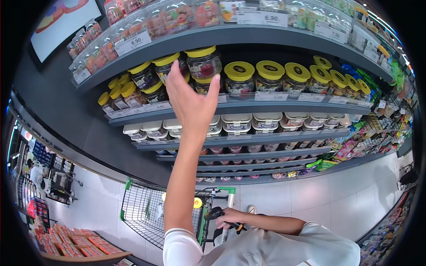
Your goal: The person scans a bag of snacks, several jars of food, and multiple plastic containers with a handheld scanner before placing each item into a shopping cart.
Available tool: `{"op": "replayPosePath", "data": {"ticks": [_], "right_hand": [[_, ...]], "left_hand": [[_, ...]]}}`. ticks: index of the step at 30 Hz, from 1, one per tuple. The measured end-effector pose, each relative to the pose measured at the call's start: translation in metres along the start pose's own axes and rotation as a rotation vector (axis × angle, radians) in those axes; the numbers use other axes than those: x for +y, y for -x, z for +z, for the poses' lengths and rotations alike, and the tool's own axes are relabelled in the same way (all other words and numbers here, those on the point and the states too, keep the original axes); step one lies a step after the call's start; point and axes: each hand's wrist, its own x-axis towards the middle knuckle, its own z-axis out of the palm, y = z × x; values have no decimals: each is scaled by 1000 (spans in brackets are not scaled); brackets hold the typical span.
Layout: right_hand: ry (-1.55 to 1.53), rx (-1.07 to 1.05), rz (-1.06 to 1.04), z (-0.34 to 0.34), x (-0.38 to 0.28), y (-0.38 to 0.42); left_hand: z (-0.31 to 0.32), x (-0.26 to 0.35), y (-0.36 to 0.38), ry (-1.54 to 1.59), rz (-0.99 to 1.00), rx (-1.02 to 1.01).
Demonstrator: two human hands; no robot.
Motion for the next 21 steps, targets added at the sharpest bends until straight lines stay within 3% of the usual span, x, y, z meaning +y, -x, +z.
{"op": "replayPosePath", "data": {"ticks": [6,9,15,21], "right_hand": [[47,-47,-24,-6,4,-3],[69,-46,-54,-7,9,-7],[65,-84,-50,-11,14,-15],[61,-84,-102,-10,4,4]], "left_hand": [[40,21,-11,-377,-43,-70],[47,19,-12,-417,-38,-37],[46,18,-12,-341,-54,-10],[25,13,3,-162,62,55]]}}
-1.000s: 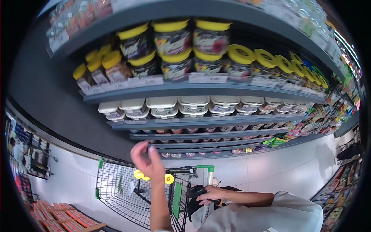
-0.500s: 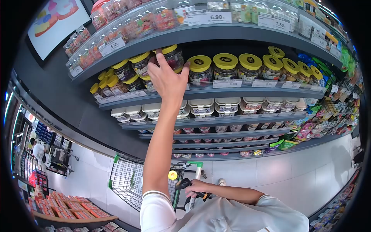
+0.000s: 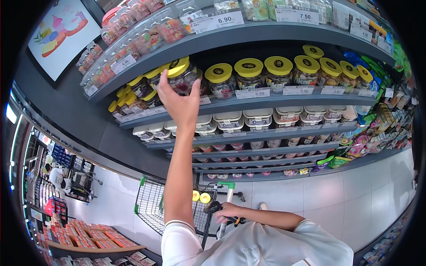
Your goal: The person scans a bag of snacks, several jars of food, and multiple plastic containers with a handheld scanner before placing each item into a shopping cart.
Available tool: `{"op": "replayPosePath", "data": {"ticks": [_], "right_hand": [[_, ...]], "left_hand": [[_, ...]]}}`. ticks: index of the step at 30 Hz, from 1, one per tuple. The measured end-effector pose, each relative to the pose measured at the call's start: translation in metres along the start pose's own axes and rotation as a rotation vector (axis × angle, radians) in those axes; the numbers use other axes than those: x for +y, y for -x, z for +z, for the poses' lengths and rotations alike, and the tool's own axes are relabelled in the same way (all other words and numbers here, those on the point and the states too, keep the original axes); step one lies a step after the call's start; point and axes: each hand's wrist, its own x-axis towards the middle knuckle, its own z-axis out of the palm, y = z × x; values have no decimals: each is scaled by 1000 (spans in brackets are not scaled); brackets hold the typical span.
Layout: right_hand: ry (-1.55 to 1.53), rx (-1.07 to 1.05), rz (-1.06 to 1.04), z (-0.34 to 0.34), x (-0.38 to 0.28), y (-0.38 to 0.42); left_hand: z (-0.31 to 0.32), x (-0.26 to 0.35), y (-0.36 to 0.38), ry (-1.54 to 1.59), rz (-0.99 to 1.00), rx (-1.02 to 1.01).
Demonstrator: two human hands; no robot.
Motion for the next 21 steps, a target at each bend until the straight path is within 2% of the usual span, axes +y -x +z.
{"op": "replayPosePath", "data": {"ticks": [5,8,10,11,13,16,18,20,21], "right_hand": [[-2,43,-158,-11,2,20],[38,173,-204,-20,-32,64],[-83,202,-344,-32,-41,85],[-122,180,-344,-39,-52,103],[-195,282,-586,-37,-74,132],[-216,183,-797,-39,-103,159],[-278,209,-811,-26,-122,169],[-103,249,-789,-24,-123,167],[-12,266,-782,-23,-121,166]], "left_hand": [[-51,7,40,387,-191,2],[-92,9,77,891,-490,-51],[-118,12,105,1209,-708,-57],[-129,10,121,1257,-770,-108],[-147,7,153,1343,-914,-187],[-165,5,208,1561,-1215,-182],[-174,21,229,1626,-1418,-76],[-180,23,255,1680,-1503,-91],[-181,25,267,1679,-1480,-119]]}}
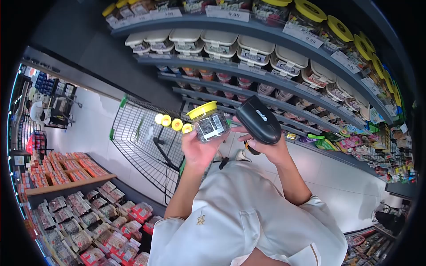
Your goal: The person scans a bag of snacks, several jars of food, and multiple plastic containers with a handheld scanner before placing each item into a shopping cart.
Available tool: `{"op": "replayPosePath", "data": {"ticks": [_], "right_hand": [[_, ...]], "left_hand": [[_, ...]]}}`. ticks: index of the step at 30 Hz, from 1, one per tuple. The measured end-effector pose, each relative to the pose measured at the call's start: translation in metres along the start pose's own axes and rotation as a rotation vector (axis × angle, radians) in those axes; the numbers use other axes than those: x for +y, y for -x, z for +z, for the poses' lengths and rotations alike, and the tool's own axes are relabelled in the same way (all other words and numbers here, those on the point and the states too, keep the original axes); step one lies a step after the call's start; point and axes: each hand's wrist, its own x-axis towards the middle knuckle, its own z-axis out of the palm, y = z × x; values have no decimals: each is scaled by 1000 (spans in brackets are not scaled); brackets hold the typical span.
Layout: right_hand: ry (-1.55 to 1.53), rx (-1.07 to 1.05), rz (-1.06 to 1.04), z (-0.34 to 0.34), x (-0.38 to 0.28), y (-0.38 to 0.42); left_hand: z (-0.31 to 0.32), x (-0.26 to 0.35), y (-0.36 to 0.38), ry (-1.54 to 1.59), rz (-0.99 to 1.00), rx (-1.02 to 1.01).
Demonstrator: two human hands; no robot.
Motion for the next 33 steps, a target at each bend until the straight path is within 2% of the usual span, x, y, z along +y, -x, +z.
{"op": "replayPosePath", "data": {"ticks": [3,4,7,8,11,18,21,24,27,29,31,33], "right_hand": [[131,-66,86,-9,19,13],[219,-35,100,-11,20,17],[417,-226,104,-17,-7,25],[539,-263,29,-13,-22,25],[758,-382,178,-8,-48,25],[804,-378,188,-5,-51,24],[739,-330,145,-8,-41,24],[566,-124,187,-1,-23,25],[233,17,299,2,13,23],[172,27,332,5,22,22],[14,39,381,9,33,22],[23,49,401,7,41,21]], "left_hand": [[-5,-17,19,101,-17,178],[-14,-19,23,116,-32,178],[-36,-17,28,-55,-60,181],[-40,-16,29,-71,-57,255],[-55,-16,31,-186,-62,320],[-70,-14,30,-223,-43,216],[-73,-20,29,-242,-9,220],[-61,-28,28,-110,84,239],[-55,-28,30,86,31,318],[-40,-27,27,-18,45,345],[-57,-33,30,-79,38,326],[-70,-34,37,-106,3,320]]}}
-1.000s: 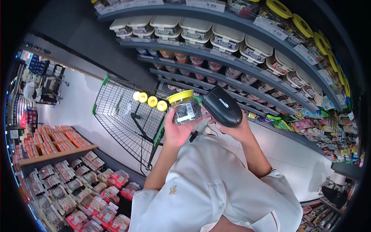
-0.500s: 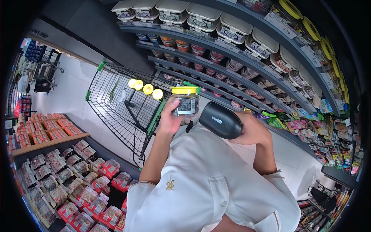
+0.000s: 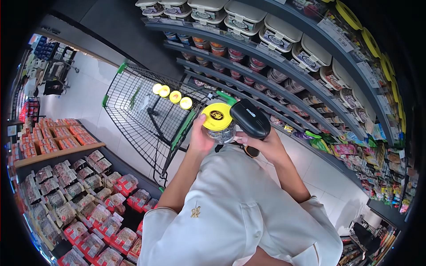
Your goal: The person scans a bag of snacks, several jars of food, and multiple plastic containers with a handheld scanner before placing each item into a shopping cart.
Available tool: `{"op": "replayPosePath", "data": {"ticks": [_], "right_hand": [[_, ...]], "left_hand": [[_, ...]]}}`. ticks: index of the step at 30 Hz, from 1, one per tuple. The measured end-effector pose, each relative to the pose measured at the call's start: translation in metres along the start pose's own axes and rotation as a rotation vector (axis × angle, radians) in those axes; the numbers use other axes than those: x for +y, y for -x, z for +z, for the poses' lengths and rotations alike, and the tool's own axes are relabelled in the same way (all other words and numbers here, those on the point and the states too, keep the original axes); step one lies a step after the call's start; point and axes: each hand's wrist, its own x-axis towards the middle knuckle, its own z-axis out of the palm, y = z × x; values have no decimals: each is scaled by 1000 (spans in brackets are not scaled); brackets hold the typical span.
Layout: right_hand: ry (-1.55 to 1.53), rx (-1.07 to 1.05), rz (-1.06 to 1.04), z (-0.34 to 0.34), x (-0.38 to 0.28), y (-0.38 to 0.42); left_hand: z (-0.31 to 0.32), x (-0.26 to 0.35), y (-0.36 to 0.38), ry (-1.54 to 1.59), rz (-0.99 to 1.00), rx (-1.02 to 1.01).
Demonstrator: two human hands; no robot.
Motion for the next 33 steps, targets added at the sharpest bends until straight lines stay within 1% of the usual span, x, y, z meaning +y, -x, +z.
{"op": "replayPosePath", "data": {"ticks": [2,4,5,8,10,12,13,15,16,17,18,19,20,21,22,24,25,26,28,30,32,33], "right_hand": [[-46,14,7,0,6,-5],[-26,-32,25,-5,13,-12],[-16,-56,34,-6,16,-17],[-37,-33,51,2,22,-30],[0,-57,75,7,24,-41],[-34,-78,100,15,30,-53],[-97,-81,105,21,37,-60],[-189,-102,110,40,40,-76],[-337,-5,133,59,35,-82],[-296,-6,187,67,41,-90],[-254,-7,240,72,49,-99],[-214,-27,288,76,60,-107],[-184,-38,330,81,69,-112],[-168,-62,384,84,83,-117],[-151,-84,441,87,96,-121],[-115,-70,545,101,100,-126],[-152,-80,581,104,104,-129],[-131,-87,586,107,106,-130],[-88,-104,586,109,109,-134],[-138,-98,608,105,117,-134],[-118,-88,653,110,107,-138],[-86,-112,650,108,110,-136]], "left_hand": [[-3,3,6,-47,-22,11],[-1,6,16,-107,-34,45],[-5,6,19,-139,-46,54],[-25,11,25,-214,-98,44],[-39,29,28,-191,-184,51],[-51,51,30,-140,-253,72],[-53,67,30,-135,-285,55],[-77,86,24,-147,-251,70],[-89,94,20,-152,-241,78],[-94,108,16,-136,-196,106],[-121,115,7,-102,-154,116],[-143,124,-4,-73,-92,173],[-166,132,-16,-41,-29,231],[-195,141,-33,-91,38,336],[-229,148,-51,-138,104,445],[-316,157,-93,-123,195,597],[-361,163,-116,-94,221,622],[-397,168,-134,-65,239,647],[-435,182,-168,-8,254,757],[-481,188,-203,-88,191,888],[-508,189,-236,-133,157,963],[-517,187,-250,-151,140,964]]}}
